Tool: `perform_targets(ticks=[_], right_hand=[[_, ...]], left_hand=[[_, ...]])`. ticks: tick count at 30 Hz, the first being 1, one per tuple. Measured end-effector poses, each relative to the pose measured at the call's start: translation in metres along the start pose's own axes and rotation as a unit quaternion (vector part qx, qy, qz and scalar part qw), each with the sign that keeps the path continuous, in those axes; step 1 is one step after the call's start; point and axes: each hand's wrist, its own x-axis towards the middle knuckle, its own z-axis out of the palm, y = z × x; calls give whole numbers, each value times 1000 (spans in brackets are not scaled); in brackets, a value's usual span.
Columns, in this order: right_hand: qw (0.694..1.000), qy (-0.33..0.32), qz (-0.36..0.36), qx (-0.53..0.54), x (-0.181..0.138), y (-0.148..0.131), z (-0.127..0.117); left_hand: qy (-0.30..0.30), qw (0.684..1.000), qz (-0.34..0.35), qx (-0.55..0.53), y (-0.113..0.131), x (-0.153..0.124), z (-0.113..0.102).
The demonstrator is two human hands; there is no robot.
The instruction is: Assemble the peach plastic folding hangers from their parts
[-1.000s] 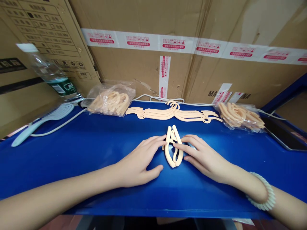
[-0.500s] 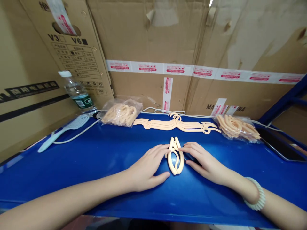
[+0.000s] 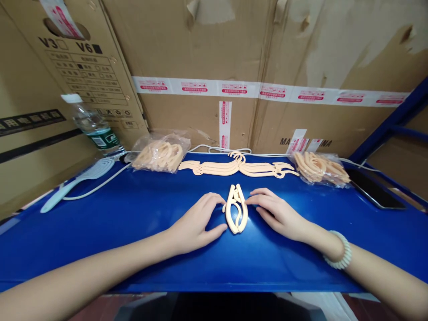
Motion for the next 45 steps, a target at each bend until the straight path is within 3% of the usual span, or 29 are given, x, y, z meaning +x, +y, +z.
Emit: perform_targets(ticks=[6, 12, 21, 35, 45], right_hand=[[999, -43, -9, -15, -5, 2, -4], [999, -37, -27, -19, -7, -2, -5], [997, -60, -45, -12, -8, -12, -5], [991, -101, -11, -92, -8, -4, -1], [989, -104, -23, -101, -8, -4, -3]], left_hand=[[-5, 1000, -4, -4, 1, 0, -1], [1, 1000, -7, 2, 2, -3, -3], [-38, 993, 56, 100, 5, -12, -5], [-61, 980, 28, 186, -8, -12, -6], [-42, 984, 33, 169, -10, -12, -4]])
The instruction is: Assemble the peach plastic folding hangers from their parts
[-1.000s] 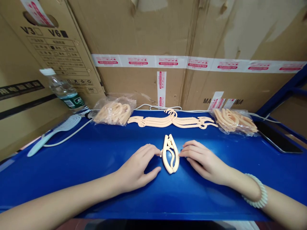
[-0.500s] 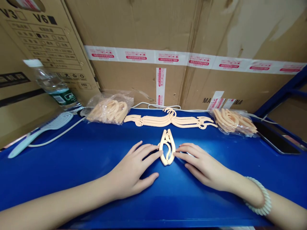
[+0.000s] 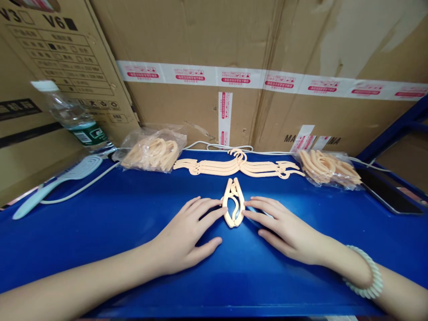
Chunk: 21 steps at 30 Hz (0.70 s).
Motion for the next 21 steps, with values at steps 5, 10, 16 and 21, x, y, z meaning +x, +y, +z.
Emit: perform_targets(ticks=[5, 10, 16, 21], right_hand=[[1000, 0, 1, 0, 0, 0, -1], [1000, 11, 4, 9, 1, -1, -2], [1000, 5, 3, 16, 2, -1, -3], [1000, 31, 2, 3, -1, 4, -5]], left_hand=[[5, 1000, 3, 1, 2, 1, -1], [31, 999, -6, -19, 3, 2, -3], [60, 995, -26, -68, 2, 3, -5], [82, 993, -16, -85, -3, 4, -8]])
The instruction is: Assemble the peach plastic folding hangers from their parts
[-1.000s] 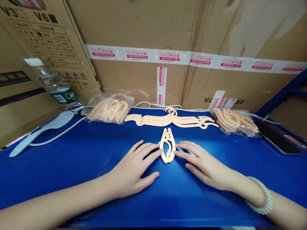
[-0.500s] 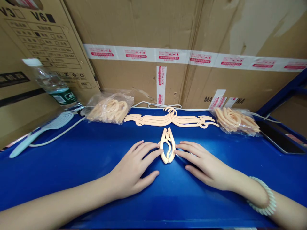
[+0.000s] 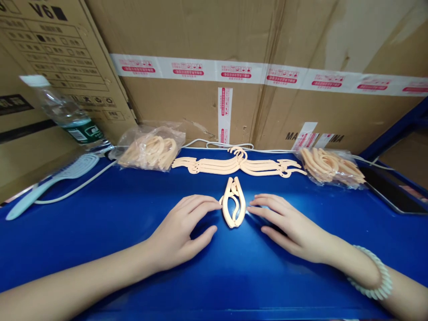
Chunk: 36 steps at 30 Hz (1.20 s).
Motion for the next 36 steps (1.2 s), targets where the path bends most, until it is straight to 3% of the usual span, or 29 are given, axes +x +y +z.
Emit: perform_targets(ticks=[8, 12, 15, 18, 29, 36], right_hand=[[992, 105, 32, -60, -4, 27, -22], [985, 119, 95, -86, -7, 50, -25], [980, 109, 135, -98, -9, 63, -20], [981, 78, 149, -99, -11, 69, -14], [969, -15, 221, -105, -19, 77, -8], [970, 15, 199, -138, -18, 81, -8]], left_hand=[[-63, 994, 87, 31, -21, 12, -36], [-78, 995, 64, -13, -29, 13, -31], [-88, 994, 39, -46, -31, 11, -19], [-62, 996, 24, -60, -32, 10, -12], [-17, 997, 32, -64, -29, 9, -11], [-14, 997, 25, -73, -28, 8, -10]])
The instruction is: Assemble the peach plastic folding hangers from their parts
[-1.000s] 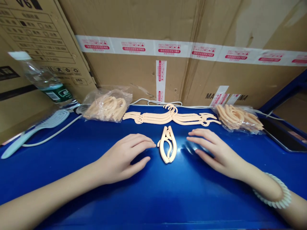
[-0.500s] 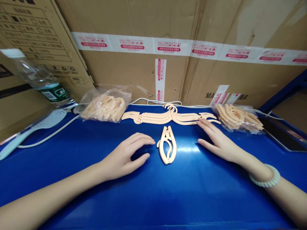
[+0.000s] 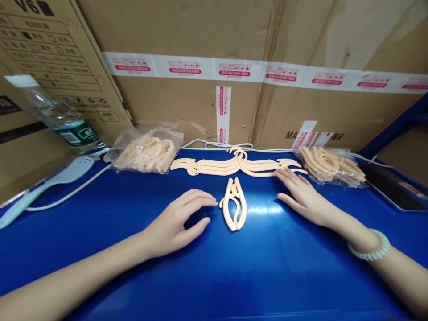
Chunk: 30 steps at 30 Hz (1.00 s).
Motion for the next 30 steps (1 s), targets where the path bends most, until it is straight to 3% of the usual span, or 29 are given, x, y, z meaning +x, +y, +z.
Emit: perform_targets(ticks=[7, 13, 17, 21, 25, 30], right_hand=[[995, 82, -50, 24, 5, 0, -3], [992, 85, -62, 62, 6, -5, -8], [991, 99, -49, 79, 4, -9, -13], [987, 115, 10, 108, 2, -10, -17], [977, 179, 28, 113, 2, -8, -23], [973, 213, 5, 89, 2, -10, -27]], left_hand=[[16, 1000, -2, 0, 4, -1, 0], [29, 999, -22, -20, 4, -1, 0], [45, 997, -51, -41, 5, 1, -1], [60, 989, -111, -74, 3, 3, -2], [67, 968, -183, -158, -5, 5, 0], [119, 913, -280, -273, -18, 6, 1]])
